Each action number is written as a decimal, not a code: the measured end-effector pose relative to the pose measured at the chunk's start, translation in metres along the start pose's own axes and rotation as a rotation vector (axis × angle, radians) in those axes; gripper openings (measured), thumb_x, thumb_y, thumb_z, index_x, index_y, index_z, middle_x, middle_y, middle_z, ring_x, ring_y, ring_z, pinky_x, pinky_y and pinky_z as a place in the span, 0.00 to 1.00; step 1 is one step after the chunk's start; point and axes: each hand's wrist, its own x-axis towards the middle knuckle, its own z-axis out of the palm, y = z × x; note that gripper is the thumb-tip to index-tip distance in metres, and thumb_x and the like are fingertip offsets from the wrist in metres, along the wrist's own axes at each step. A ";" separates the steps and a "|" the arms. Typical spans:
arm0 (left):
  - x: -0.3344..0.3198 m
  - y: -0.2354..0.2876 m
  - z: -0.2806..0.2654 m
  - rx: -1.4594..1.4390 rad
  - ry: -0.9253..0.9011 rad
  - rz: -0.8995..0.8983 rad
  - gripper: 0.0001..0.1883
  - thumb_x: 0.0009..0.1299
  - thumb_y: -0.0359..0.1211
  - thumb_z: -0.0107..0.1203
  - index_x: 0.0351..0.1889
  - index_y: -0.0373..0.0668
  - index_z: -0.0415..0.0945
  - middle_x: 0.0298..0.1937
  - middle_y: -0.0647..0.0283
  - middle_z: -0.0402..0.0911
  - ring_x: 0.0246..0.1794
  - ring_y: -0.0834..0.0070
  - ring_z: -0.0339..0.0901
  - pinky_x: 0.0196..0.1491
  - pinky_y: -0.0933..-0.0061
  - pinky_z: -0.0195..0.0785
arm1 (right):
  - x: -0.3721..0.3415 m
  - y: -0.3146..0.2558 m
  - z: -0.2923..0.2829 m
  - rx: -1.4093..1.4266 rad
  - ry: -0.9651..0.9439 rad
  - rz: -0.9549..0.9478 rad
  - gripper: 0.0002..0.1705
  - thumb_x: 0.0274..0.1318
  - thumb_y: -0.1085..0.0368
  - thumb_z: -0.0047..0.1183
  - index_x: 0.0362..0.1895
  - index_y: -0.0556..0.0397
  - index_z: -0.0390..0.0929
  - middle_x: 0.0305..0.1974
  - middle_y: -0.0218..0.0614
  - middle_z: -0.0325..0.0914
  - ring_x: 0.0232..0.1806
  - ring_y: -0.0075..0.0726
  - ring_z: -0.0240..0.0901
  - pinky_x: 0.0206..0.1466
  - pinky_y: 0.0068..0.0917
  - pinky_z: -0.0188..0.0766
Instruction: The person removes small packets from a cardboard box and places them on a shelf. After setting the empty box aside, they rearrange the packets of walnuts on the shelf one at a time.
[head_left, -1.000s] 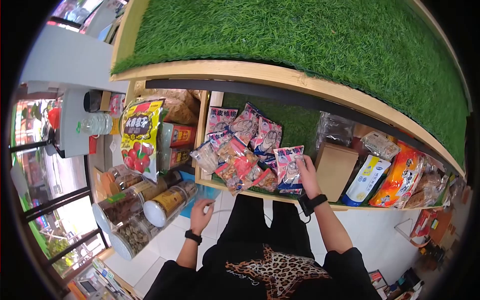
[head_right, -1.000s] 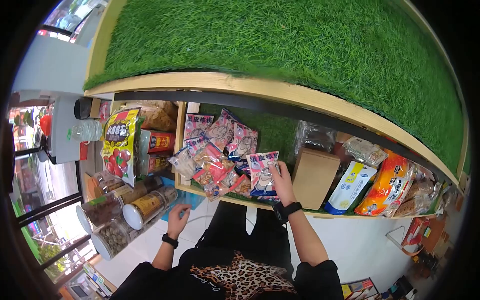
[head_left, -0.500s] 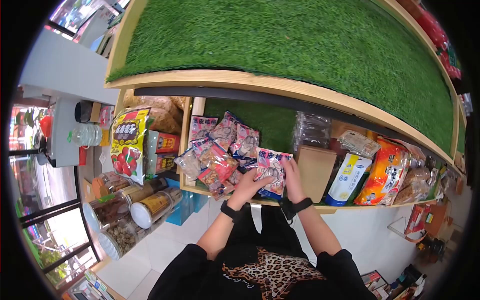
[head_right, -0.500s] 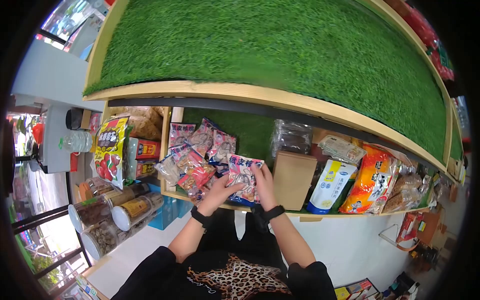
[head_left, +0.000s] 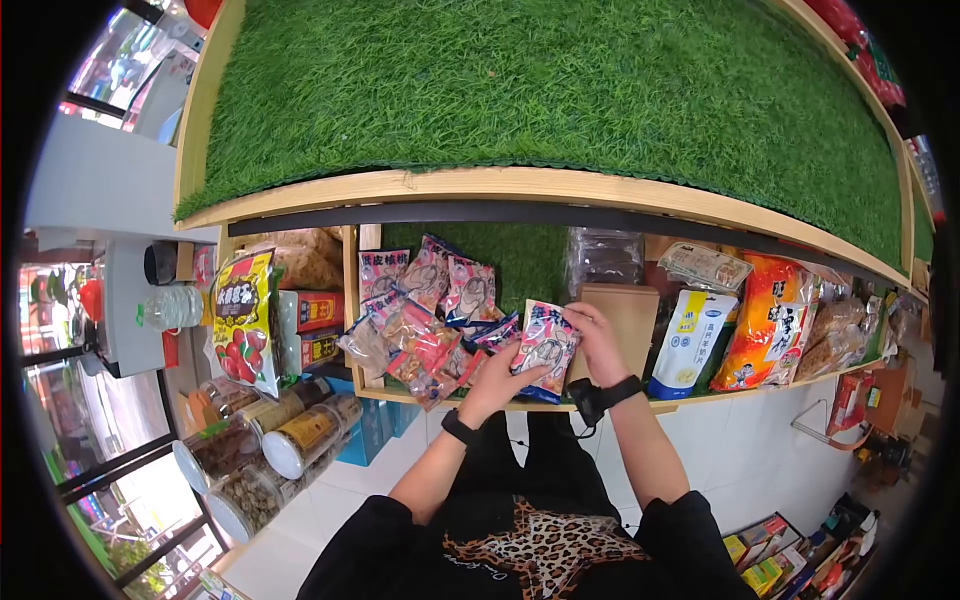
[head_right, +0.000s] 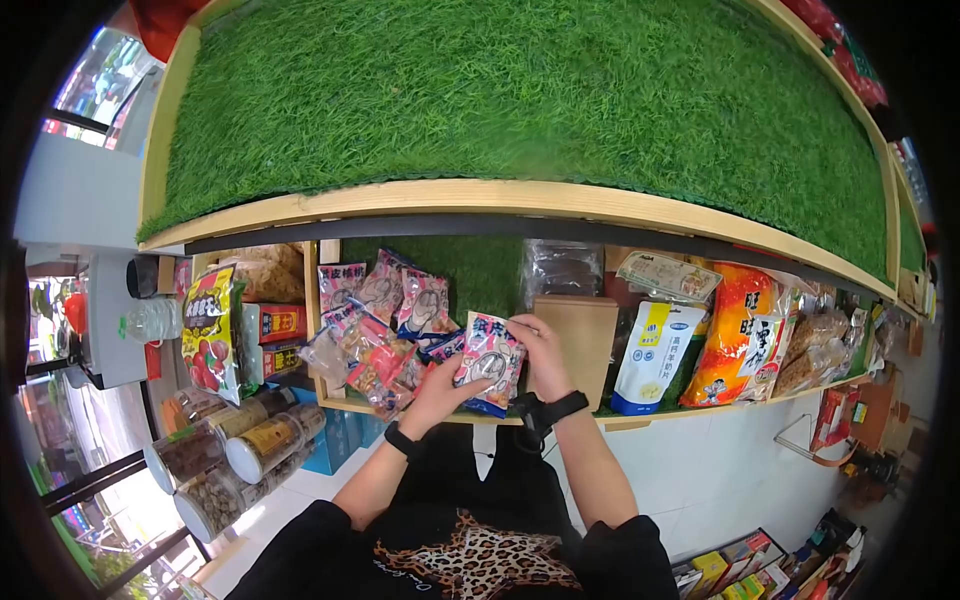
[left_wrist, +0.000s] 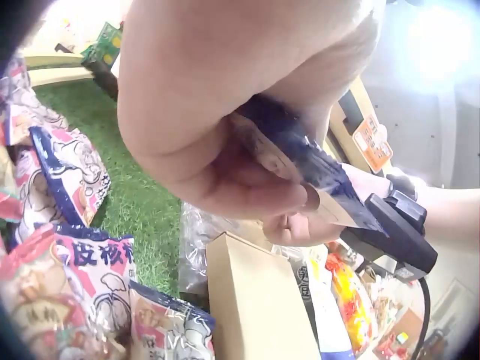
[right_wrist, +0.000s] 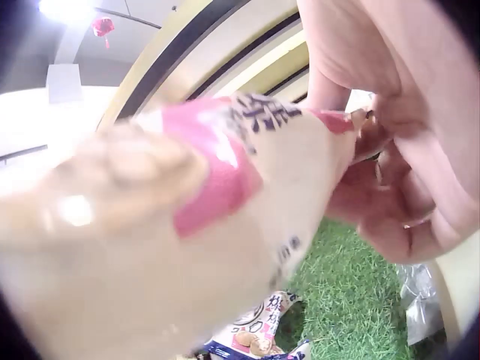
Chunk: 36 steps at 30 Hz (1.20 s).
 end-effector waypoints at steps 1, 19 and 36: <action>0.003 -0.004 -0.002 0.064 -0.075 -0.004 0.21 0.60 0.36 0.57 0.48 0.36 0.68 0.43 0.61 0.76 0.43 0.79 0.71 0.47 0.77 0.62 | 0.006 -0.001 -0.006 -0.029 -0.030 -0.016 0.06 0.51 0.66 0.51 0.31 0.56 0.75 0.27 0.24 0.72 0.29 0.15 0.65 0.33 0.15 0.60; 0.227 -0.037 -0.036 0.006 0.044 0.320 0.15 0.55 0.29 0.58 0.39 0.33 0.72 0.40 0.52 0.76 0.44 0.70 0.72 0.50 0.69 0.62 | 0.042 0.033 -0.012 -0.303 0.090 -0.110 0.24 0.52 0.66 0.49 0.54 0.58 0.60 0.49 0.44 0.65 0.49 0.35 0.63 0.52 0.29 0.60; 0.185 -0.013 -0.024 1.246 0.368 0.443 0.28 0.55 0.27 0.49 0.57 0.39 0.60 0.57 0.47 0.61 0.60 0.51 0.55 0.61 0.59 0.50 | 0.010 0.066 -0.031 -0.313 -0.111 -0.012 0.11 0.56 0.65 0.43 0.43 0.51 0.70 0.34 0.33 0.74 0.33 0.24 0.70 0.35 0.20 0.65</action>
